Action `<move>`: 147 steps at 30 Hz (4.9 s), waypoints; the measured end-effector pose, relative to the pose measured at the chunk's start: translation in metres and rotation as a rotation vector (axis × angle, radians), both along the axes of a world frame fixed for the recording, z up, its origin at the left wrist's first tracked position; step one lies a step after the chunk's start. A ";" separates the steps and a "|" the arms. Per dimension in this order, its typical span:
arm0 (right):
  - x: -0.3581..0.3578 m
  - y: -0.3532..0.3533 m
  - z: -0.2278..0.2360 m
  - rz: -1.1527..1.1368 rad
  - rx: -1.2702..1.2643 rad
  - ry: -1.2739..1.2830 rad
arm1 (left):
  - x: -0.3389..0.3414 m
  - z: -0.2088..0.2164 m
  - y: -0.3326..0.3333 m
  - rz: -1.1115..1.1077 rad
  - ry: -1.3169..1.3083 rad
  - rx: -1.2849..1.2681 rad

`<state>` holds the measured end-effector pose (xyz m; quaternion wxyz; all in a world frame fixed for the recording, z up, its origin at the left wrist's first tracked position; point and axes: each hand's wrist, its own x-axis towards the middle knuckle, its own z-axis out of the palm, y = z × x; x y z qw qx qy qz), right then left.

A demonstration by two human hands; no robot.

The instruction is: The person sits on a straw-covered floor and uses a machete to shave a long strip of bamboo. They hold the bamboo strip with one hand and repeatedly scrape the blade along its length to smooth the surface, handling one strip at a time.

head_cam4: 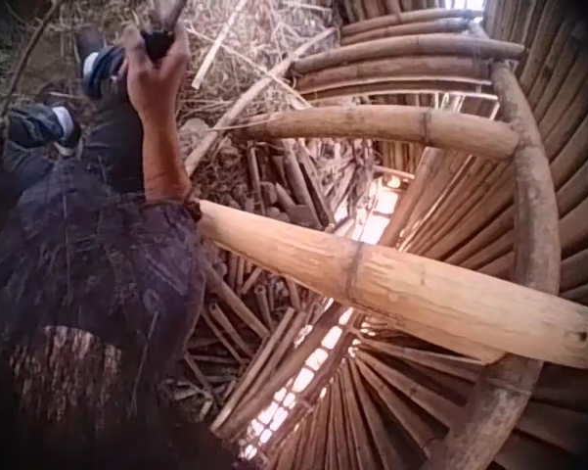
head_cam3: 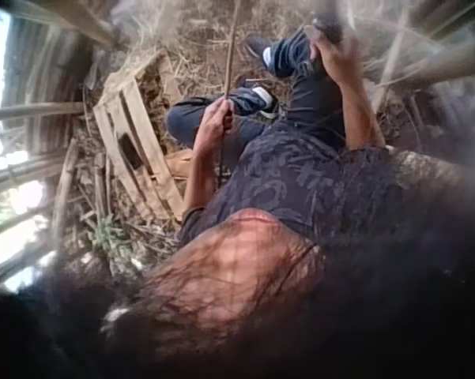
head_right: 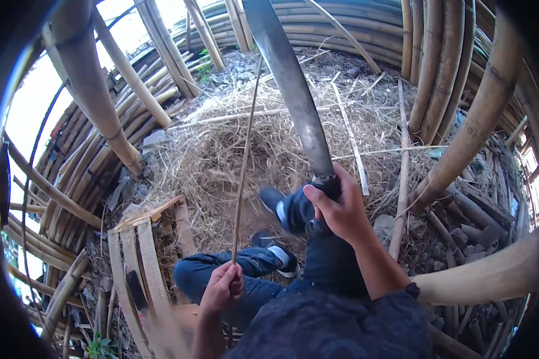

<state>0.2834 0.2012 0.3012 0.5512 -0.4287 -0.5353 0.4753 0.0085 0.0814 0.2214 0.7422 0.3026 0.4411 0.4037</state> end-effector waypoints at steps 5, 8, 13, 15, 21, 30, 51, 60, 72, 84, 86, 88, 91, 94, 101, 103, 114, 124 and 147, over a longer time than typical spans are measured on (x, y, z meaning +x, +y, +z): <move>-0.027 0.045 0.015 0.267 -0.130 0.434 | -0.009 0.023 0.065 0.043 0.094 0.014; -0.044 0.077 -0.004 0.206 -0.136 0.616 | 0.003 0.027 0.120 0.027 0.146 0.039; -0.074 0.124 -0.060 0.004 -0.169 0.690 | -0.007 0.053 0.212 0.016 0.291 0.169; -0.084 0.138 -0.067 -0.041 -0.270 0.790 | -0.015 0.066 0.243 0.022 0.359 0.209; -0.083 0.162 -0.083 0.059 -0.461 0.936 | -0.024 0.081 0.304 0.100 0.580 0.362; -0.078 0.153 -0.078 0.122 -0.504 0.808 | -0.003 0.076 0.327 0.127 0.459 0.275; -0.069 0.147 -0.082 0.217 -0.619 0.895 | 0.014 0.029 0.267 0.077 0.390 0.299; -0.043 0.149 -0.081 0.261 -0.612 0.968 | -0.010 0.012 0.291 0.243 0.383 0.428; -0.019 0.146 -0.085 0.324 -0.695 1.135 | -0.020 0.000 0.313 0.485 0.288 0.600; -0.018 0.149 -0.091 0.266 -0.753 1.251 | -0.016 -0.018 0.320 0.594 0.413 0.498; -0.018 0.149 -0.090 0.269 -0.764 1.245 | -0.019 -0.030 0.322 0.576 0.435 0.389; -0.018 0.149 -0.090 0.276 -0.778 1.240 | -0.022 -0.045 0.321 0.530 0.509 0.339; -0.019 0.149 -0.088 0.293 -0.793 1.240 | -0.023 -0.064 0.315 0.465 0.578 0.228; -0.019 0.150 -0.088 0.288 -0.819 1.252 | -0.021 -0.081 0.326 0.437 0.438 0.170; -0.022 0.145 -0.085 0.267 -0.776 1.236 | 0.021 -0.087 0.408 0.253 0.372 0.345; -0.022 0.144 -0.082 0.227 -0.717 1.210 | 0.049 -0.074 0.431 0.048 0.275 0.446; -0.008 0.148 -0.086 0.054 -0.515 1.021 | 0.016 -0.133 0.370 -0.078 0.705 0.426; -0.018 0.160 -0.086 0.272 -0.607 0.583 | -0.088 -0.149 0.106 0.398 1.302 0.280; -0.098 0.475 -0.214 -0.072 -0.142 -1.347 | -0.052 -0.150 -0.026 0.286 1.993 0.074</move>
